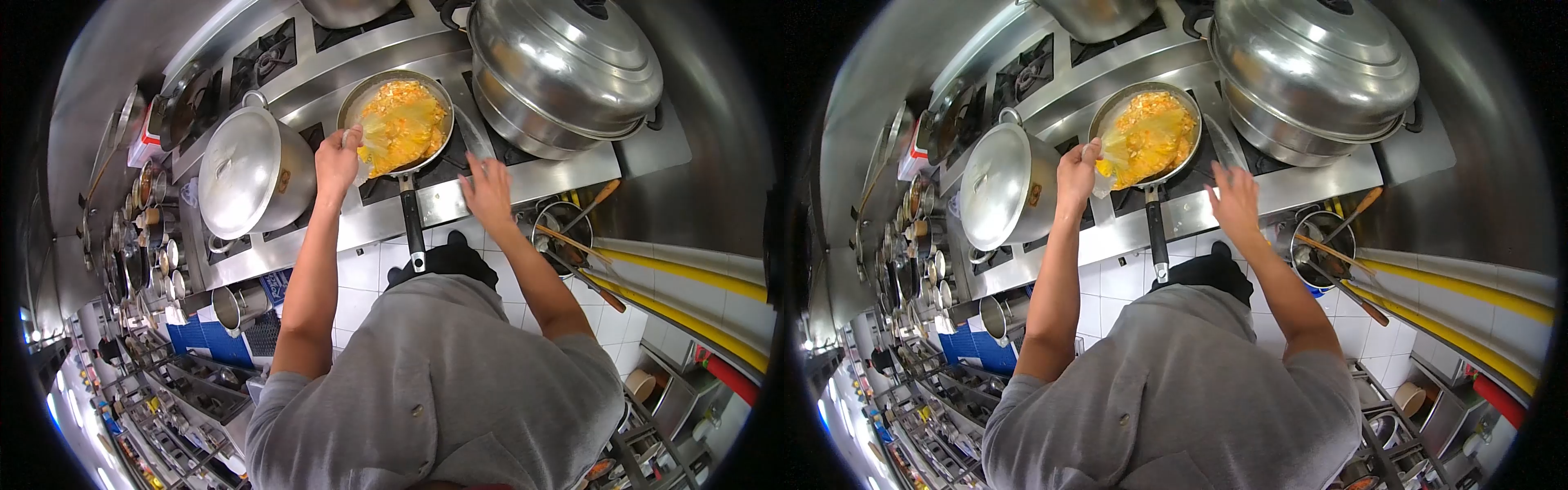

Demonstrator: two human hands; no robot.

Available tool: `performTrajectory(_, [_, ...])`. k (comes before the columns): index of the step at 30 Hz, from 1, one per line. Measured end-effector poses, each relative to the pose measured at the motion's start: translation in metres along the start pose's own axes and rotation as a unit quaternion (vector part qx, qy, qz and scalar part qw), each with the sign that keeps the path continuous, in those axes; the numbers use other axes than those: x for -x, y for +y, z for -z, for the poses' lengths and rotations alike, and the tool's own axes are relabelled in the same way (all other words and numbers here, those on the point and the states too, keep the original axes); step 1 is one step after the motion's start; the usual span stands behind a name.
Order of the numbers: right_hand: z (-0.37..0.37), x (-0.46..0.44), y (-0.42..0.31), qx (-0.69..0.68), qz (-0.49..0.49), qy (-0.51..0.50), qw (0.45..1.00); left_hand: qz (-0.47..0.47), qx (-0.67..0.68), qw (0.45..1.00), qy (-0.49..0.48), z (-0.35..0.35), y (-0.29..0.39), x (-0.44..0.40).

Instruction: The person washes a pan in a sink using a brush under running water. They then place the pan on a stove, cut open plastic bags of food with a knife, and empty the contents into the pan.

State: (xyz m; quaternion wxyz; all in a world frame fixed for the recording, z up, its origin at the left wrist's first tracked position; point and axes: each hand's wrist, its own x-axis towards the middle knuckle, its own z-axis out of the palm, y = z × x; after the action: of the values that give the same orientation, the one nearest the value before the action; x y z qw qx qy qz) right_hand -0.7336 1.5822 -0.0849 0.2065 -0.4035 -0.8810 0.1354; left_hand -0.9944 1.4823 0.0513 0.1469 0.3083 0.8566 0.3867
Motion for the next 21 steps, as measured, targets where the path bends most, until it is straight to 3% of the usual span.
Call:
performTrajectory(1, [0.004,-0.019,-0.011,-0.115,0.074,0.064,0.989,-0.011,0.003,1.000,-0.010,-0.001,0.001,0.000])
performTrajectory(6, [0.007,-0.097,-0.039,-0.106,0.215,-0.031,0.970,-0.015,0.115,0.993,-0.017,-0.003,0.036,-0.009])
performTrajectory(8, [-0.002,-0.113,-0.038,-0.111,0.218,-0.050,0.968,-0.001,0.251,0.966,-0.069,0.003,0.058,-0.016])
performTrajectory(10, [-0.006,-0.128,-0.034,-0.402,0.130,-0.095,0.902,-0.016,0.263,0.961,-0.086,0.012,0.066,-0.031])
performTrajectory(11, [-0.009,-0.134,-0.035,-0.441,0.133,-0.084,0.884,-0.021,0.301,0.944,-0.134,0.020,0.072,-0.035])
performTrajectory(12, [-0.012,-0.140,-0.032,-0.443,0.134,-0.080,0.883,-0.026,0.336,0.923,-0.184,0.025,0.076,-0.039])
performTrajectory(14, [-0.017,-0.147,-0.028,-0.452,0.121,-0.112,0.877,-0.034,0.339,0.921,-0.188,0.030,0.079,-0.042])
performTrajectory(16, [-0.033,-0.152,-0.026,-0.471,0.095,-0.115,0.869,0.032,0.454,0.872,-0.180,0.032,0.079,-0.041])
performTrajectory(18, [-0.029,-0.159,-0.030,-0.489,0.070,-0.122,0.861,0.050,0.479,0.864,-0.149,0.030,0.079,-0.043])
performTrajectory(21, [-0.028,-0.166,-0.030,-0.443,0.033,-0.195,0.875,0.110,0.597,0.788,-0.100,0.019,0.054,-0.058])
